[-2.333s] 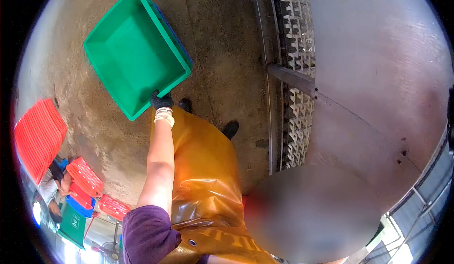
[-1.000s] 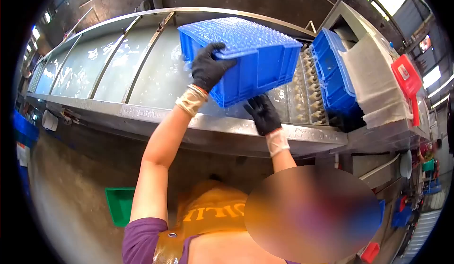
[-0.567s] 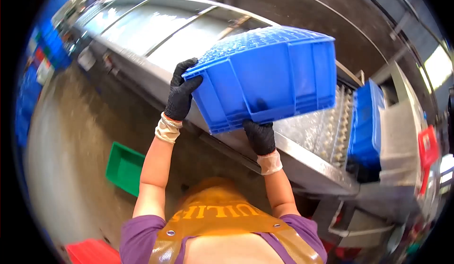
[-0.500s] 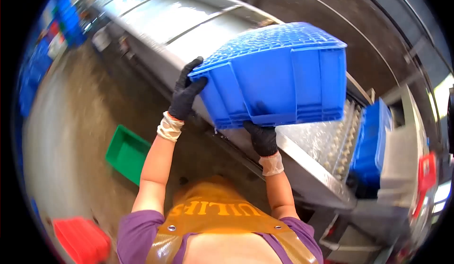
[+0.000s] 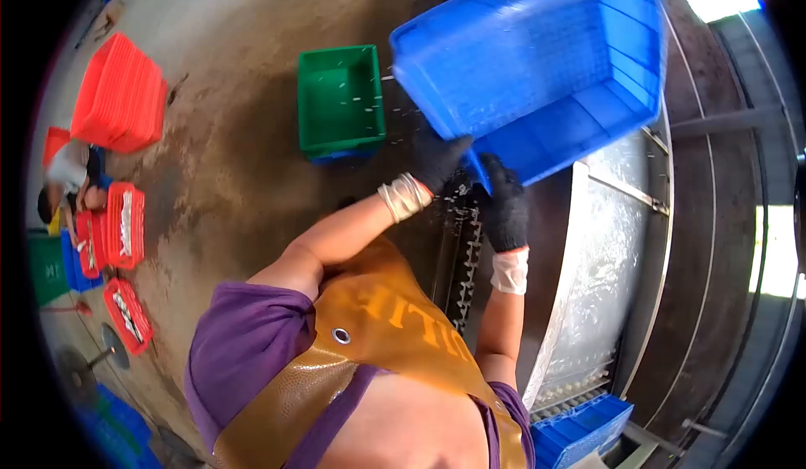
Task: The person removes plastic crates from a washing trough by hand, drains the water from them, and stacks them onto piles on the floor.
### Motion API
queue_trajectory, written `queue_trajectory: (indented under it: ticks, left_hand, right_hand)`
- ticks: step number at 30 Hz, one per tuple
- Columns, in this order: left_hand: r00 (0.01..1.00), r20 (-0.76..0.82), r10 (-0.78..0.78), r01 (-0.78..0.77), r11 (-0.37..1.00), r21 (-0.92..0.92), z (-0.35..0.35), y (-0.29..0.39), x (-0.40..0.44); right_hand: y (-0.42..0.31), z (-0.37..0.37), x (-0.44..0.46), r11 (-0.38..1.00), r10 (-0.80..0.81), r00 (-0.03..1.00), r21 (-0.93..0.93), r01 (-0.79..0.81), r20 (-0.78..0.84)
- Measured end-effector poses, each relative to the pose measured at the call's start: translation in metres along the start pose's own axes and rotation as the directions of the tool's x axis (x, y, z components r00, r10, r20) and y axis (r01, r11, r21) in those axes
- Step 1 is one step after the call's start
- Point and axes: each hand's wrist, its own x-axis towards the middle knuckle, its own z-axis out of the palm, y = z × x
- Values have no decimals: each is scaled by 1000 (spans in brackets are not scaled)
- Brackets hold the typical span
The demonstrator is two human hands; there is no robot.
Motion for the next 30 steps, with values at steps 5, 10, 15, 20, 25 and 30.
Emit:
queue_trajectory:
  ticks: [5,10,15,20,25,30]
  left_hand:
    - [840,-368,-400,296,904,-308,-119,-47,76]
    - [695,-447,-564,311,796,-520,-192,-116,120]
    - [586,-644,-492,258,866,-427,-258,-247,144]
    - [576,-550,-605,192,754,-628,-291,-338,90]
    - [541,-566,-622,155,735,-660,-305,-377,87]
    - [604,-498,-622,295,755,-586,-318,-369,126]
  right_hand:
    - [73,-33,-33,959,270,929,-20,-284,-252]
    - [177,-45,-150,544,815,546,-71,-836,-191]
    - [157,-56,-123,319,913,367,-245,-915,-181]
    - [164,-47,-127,371,898,377,-73,-926,-226]
    - [166,-46,-129,336,891,363,-141,-931,-274]
    - [169,-46,-135,288,903,316,-137,-948,-290]
